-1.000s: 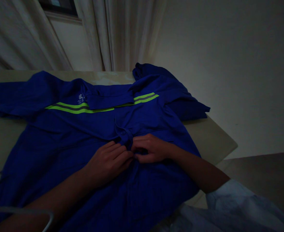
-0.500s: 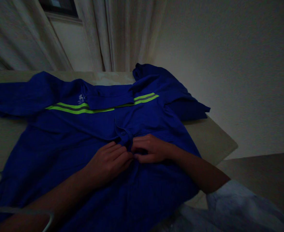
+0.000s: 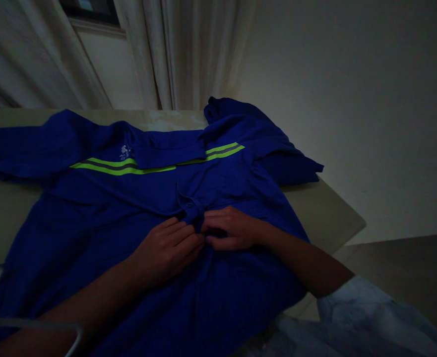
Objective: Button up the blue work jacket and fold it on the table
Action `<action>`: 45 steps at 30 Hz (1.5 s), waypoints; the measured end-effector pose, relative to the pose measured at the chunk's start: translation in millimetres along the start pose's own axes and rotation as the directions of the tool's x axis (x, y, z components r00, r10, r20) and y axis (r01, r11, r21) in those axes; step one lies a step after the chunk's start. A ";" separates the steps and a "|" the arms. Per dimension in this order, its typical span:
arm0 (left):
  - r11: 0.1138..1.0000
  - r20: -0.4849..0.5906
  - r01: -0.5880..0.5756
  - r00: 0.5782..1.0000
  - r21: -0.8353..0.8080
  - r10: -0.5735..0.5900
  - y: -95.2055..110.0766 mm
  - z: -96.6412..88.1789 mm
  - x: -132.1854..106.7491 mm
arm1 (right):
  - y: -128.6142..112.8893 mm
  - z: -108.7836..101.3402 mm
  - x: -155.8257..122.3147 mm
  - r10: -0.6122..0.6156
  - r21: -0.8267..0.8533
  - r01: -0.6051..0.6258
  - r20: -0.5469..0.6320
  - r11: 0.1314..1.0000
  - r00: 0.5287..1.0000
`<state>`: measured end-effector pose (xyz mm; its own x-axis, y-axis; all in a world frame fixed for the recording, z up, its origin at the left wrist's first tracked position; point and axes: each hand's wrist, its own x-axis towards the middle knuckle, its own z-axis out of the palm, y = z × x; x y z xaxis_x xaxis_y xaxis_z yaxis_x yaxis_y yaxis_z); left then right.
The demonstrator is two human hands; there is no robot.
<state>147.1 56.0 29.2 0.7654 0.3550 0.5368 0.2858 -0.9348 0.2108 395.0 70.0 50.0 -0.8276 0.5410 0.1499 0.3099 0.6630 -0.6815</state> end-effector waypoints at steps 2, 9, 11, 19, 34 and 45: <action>1.000 -0.003 0.004 1.000 -0.003 -0.004 0.2 -0.2 -0.5 | 0.6 0.2 -0.1 -0.004 -0.003 0.004 0.002 1.000 1.000; 0.998 -0.001 0.056 0.998 -0.032 -0.056 0.4 0.9 -0.8 | 0.2 -0.3 -0.2 -0.001 0.002 0.001 0.001 1.000 1.000; 0.996 0.007 0.084 0.996 -0.038 -0.084 0.9 1.1 -0.9 | 0.1 0.0 -0.4 -0.005 0.007 0.005 -0.005 1.000 1.000; 0.989 -0.004 0.138 0.990 -0.054 -0.139 2.3 -0.7 -0.2 | 0.5 1.2 -1.6 -0.016 0.045 0.019 -0.055 0.999 0.998; 0.993 -0.063 0.043 0.997 0.105 -0.036 2.5 -1.4 0.2 | -2.2 4.2 0.0 -0.030 0.160 0.060 -0.182 0.985 0.983; 0.987 -0.047 0.020 0.999 0.157 -0.012 1.9 -1.2 0.0 | -6.3 1.5 0.7 -0.007 0.172 0.057 -0.278 0.984 0.961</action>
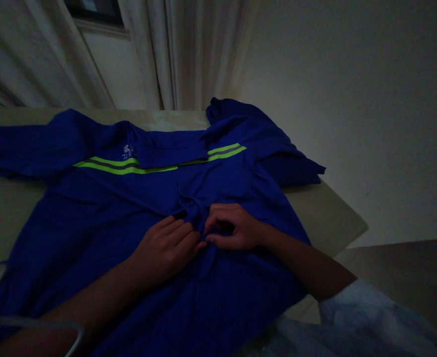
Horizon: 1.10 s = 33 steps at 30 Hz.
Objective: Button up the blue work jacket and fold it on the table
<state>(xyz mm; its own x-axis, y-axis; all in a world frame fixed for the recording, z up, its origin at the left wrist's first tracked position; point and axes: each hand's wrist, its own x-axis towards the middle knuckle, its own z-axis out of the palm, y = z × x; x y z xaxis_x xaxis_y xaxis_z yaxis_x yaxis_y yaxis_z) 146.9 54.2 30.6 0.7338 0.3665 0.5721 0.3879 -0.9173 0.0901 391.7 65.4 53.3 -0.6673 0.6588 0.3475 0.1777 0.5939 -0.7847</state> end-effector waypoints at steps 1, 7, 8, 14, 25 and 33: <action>1.000 -0.001 0.003 1.000 0.003 -0.003 0.3 0.2 -0.1 | 0.0 -0.7 0.5 0.020 0.014 -0.021 0.026 1.000 0.999; 1.000 -0.002 0.014 1.000 0.000 -0.014 1.7 1.3 -1.8 | 0.6 -5.1 3.1 0.117 0.098 -0.134 0.167 0.986 0.979; 1.000 -0.001 0.014 1.000 -0.007 -0.014 1.6 1.1 -2.2 | 0.4 -5.3 3.5 0.114 0.097 -0.134 0.184 0.986 0.976; 0.998 0.022 -0.011 1.000 -0.055 0.013 -0.9 -0.4 -0.6 | -1.2 -2.8 3.1 0.061 -0.023 -0.057 0.228 0.998 0.972; 0.992 0.023 0.057 0.998 -0.109 -0.054 -0.2 -0.7 -2.0 | 3.2 9.9 -3.9 -0.124 -0.329 0.141 0.071 0.934 0.990; 0.980 0.045 0.072 0.997 -0.187 -0.065 -3.4 -5.6 -3.6 | 0.6 10.6 -5.8 -0.069 -0.295 0.078 0.040 0.952 0.997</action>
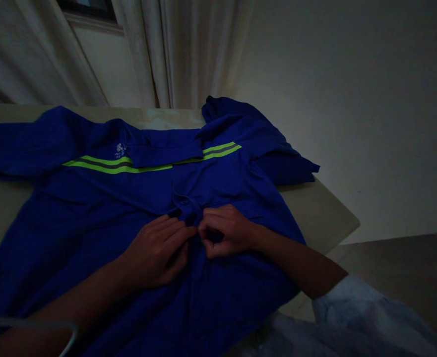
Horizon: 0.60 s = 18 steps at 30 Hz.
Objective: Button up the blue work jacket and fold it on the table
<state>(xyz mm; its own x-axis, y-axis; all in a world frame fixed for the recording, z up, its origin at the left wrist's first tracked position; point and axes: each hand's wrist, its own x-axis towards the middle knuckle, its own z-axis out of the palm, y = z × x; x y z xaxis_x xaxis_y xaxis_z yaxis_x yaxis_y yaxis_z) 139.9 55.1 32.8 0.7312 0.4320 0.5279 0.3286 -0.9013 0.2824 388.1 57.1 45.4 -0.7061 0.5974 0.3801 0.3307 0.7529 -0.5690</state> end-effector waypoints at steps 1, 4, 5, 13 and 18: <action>1.000 0.008 0.000 1.000 -0.019 0.000 -0.6 -0.3 0.1 | -0.1 0.4 -0.3 0.003 -0.007 -0.003 -0.002 1.000 1.000; 0.998 0.028 0.021 0.999 -0.067 -0.019 -2.0 -0.8 0.9 | 0.1 2.4 -0.8 0.011 -0.031 -0.011 -0.010 0.999 1.000; 0.997 0.035 0.025 0.999 -0.076 -0.023 -2.1 -0.9 1.4 | 0.2 3.1 -0.8 0.013 -0.034 -0.013 -0.015 0.999 1.000; 0.990 0.060 0.026 0.998 -0.139 -0.018 0.2 -1.2 3.1 | -3.2 3.6 1.4 -0.013 -0.078 0.008 -0.069 0.997 0.998; 0.974 0.141 0.115 0.986 -0.196 -0.089 -1.8 0.6 2.0 | -1.1 -0.5 0.6 -0.080 -0.043 0.079 -0.024 0.996 0.996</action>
<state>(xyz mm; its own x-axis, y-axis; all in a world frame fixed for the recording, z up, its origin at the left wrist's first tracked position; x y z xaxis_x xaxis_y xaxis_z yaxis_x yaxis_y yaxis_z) 141.1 57.6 32.9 0.7763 0.5011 0.3824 0.2875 -0.8213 0.4927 387.6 56.8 46.6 -0.7153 0.5413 0.4420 0.3000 0.8091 -0.5054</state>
